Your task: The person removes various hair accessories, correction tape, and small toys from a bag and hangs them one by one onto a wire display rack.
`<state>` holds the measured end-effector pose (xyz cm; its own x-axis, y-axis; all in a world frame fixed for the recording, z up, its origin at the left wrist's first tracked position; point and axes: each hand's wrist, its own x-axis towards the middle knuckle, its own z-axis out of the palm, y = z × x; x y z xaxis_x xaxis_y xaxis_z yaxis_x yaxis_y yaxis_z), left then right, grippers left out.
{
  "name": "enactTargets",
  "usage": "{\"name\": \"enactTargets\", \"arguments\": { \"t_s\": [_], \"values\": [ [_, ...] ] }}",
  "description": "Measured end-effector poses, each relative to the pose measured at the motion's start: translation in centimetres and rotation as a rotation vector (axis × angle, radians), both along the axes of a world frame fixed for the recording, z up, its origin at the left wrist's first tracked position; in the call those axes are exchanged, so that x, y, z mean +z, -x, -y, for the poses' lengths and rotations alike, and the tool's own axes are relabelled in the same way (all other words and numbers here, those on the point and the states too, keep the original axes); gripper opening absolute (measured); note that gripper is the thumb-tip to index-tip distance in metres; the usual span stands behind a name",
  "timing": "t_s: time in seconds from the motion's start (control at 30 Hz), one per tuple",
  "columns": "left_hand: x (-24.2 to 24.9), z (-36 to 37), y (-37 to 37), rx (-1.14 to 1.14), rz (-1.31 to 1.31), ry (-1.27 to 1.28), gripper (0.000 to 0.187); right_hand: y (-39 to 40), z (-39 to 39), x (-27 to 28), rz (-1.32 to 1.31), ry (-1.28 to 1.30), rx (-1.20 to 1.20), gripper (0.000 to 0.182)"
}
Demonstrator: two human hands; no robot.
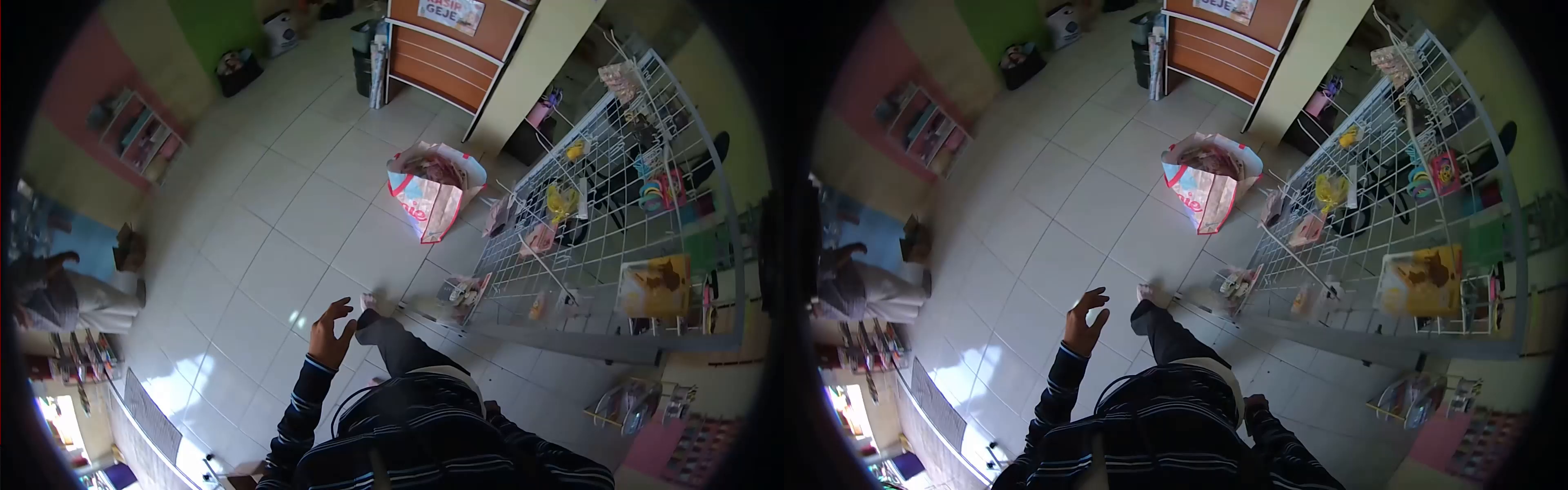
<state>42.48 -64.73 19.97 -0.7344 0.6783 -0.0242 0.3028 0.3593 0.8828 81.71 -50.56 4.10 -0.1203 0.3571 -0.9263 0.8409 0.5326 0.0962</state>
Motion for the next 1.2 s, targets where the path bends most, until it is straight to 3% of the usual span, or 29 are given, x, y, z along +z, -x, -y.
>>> {"name": "enactTargets", "arguments": {
  "t_s": [0.2, 0.23, 0.27, 0.3, 0.33, 0.37, 0.4, 0.43, 0.5, 0.57, 0.6, 0.63, 0.7, 0.77, 0.83, 0.87, 0.93, 1.0, 1.1, 1.13, 1.17, 1.2],
  "values": [
    [-0.7, -4.7, 10.0, -0.077, 0.105, 0.144, 0.038, 17.1, -6.0, -4.8, -0.248, -0.183, 0.159, 0.031],
    [-0.8, -5.9, 12.0, -0.05, 0.153, 0.141, 0.037, 22.6, -8.3, -2.6, -0.428, -0.34, -0.184, 0.031],
    [-2.0, -6.6, 13.9, -0.088, 0.147, 0.134, 0.037, 27.0, -10.5, -4.7, -0.628, -0.484, -0.517, 0.027],
    [-1.9, -7.5, 15.5, -0.108, 0.133, 0.181, 0.037, 32.1, -12.7, -2.5, -0.82, -0.481, -0.179, 0.032],
    [-2.0, -8.4, 17.1, -0.115, 0.172, 0.229, 0.036, 36.9, -14.6, -2.3, -0.884, -0.328, -0.688, 0.034],
    [-2.3, -9.8, 19.0, -0.123, 0.197, 0.263, 0.036, 41.4, -16.1, -1.2, -1.004, -0.209, -0.772, 0.033],
    [-3.1, -10.8, 21.0, -0.143, 0.19, 0.265, 0.036, 45.9, -17.2, 3.6, -1.033, -0.064, -0.808, 0.032],
    [-4.3, -11.5, 23.0, -0.207, 0.16, 0.281, 0.036, 49.3, -18.3, 3.9, -0.966, 0.087, -0.81, 0.035],
    [-5.9, -13.7, 27.4, -0.315, 0.112, 0.304, 0.036, 54.1, -19.8, 1.1, -0.947, -0.041, -0.517, 0.037],
    [-7.0, -16.5, 32.1, -0.462, 0.145, 0.378, 0.038, 57.0, -20.2, 1.9, -0.898, -0.101, -0.553, 0.037],
    [-8.2, -18.1, 34.4, -0.511, 0.202, 0.36, 0.038, 57.9, -20.1, 2.2, -0.817, 0.265, -1.068, 0.035],
    [-8.7, -20.3, 36.2, -0.573, 0.204, 0.377, 0.038, 58.6, -19.7, 4.0, -0.871, 0.058, -1.155, 0.032],
    [-9.6, -24.3, 38.9, -0.661, 0.438, 0.531, 0.037, 59.5, -18.5, 0.5, -0.951, -0.173, -1.266, 0.029],
    [-10.6, -28.1, 39.3, -0.802, 0.615, 0.642, 0.038, 61.4, -17.3, 0.0, -1.153, -0.161, -1.52, 0.025],
    [-15.7, -30.0, 38.1, -0.644, 0.996, 0.88, 0.034, 63.6, -17.3, 1.8, -1.301, -0.295, -1.623, 0.022],
    [-15.5, -31.5, 38.0, -0.673, 0.995, 0.905, 0.034, 64.6, -17.8, 3.1, -1.358, -0.297, -1.714, 0.021],
    [-14.3, -33.7, 37.8, -0.83, 1.11, 0.499, 0.03, 65.5, -18.2, 3.9, -1.385, -0.304, -1.824, 0.021],
    [-18.6, -34.9, 39.3, -0.88, 1.145, 0.536, 0.031, 66.0, -19.3, 2.7, -1.395, -0.193, -2.116, 0.023],
    [-23.3, -38.5, 41.0, -0.943, 1.093, 0.461, 0.033, 66.3, -24.0, 0.6, -1.155, -0.048, -2.18, 0.024],
    [-24.8, -38.8, 42.0, -0.861, 1.074, 0.428, 0.029, 66.4, -25.7, -1.6, -1.163, -0.124, -2.104, 0.025],
    [-26.4, -38.6, 43.1, -0.784, 1.059, 0.412, 0.025, 65.5, -26.2, -6.9, -1.106, -0.311, -1.751, 0.025],
    [-26.8, -39.3, 44.2, -0.793, 1.069, 0.44, 0.025, 65.2, -27.9, -10.7, -1.132, -0.448, -1.71, 0.025]
  ]
}}
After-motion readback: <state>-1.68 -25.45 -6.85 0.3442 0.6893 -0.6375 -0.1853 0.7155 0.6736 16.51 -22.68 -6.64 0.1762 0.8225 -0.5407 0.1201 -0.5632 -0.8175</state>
